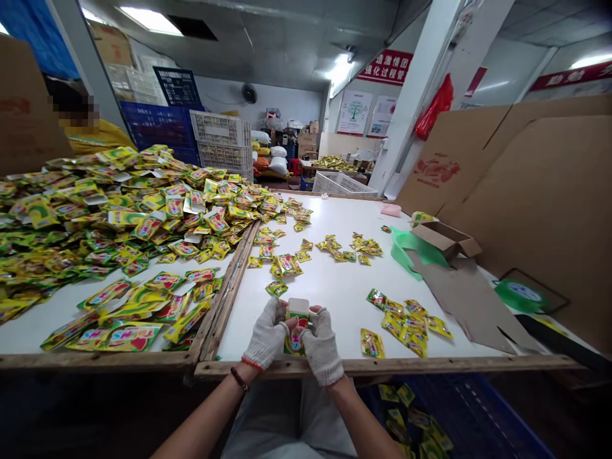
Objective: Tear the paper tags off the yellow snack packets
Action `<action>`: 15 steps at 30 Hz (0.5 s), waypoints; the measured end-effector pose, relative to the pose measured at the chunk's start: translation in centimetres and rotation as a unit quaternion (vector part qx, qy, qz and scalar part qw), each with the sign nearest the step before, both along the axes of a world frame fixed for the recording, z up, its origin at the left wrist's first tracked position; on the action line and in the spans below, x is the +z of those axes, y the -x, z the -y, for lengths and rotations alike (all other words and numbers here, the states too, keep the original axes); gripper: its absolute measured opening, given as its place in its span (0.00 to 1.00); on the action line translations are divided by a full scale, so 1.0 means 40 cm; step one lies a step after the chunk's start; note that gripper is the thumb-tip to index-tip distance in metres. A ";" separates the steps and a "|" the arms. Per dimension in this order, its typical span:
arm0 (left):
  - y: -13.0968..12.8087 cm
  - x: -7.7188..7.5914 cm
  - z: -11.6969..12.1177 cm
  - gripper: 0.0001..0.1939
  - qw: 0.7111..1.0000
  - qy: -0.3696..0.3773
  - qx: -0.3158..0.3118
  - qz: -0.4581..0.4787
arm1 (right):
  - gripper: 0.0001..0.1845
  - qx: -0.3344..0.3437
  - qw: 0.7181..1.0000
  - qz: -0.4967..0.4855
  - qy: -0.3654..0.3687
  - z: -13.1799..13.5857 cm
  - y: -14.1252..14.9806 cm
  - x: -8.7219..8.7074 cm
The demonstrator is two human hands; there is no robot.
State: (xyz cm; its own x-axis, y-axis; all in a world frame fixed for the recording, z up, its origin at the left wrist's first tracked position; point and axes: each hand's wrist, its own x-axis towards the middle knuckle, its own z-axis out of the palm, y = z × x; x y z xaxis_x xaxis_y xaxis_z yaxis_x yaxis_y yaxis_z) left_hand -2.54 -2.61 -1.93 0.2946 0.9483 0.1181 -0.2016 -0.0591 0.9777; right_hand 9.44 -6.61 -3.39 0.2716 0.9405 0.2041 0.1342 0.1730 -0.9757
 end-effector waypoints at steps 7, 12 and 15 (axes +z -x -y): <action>0.013 0.001 -0.017 0.10 0.992 -0.011 -0.083 -0.095 | 0.06 -0.002 0.998 0.056 0.028 0.000 -0.058 0.015; -0.001 0.016 -0.028 0.11 0.990 0.022 -0.090 -0.106 | 0.12 0.068 0.995 0.043 0.052 -0.053 -0.105 0.020; -0.006 0.004 -0.033 0.11 0.991 0.048 -0.088 -0.092 | 0.17 0.139 0.988 0.049 0.048 -0.079 -0.117 0.014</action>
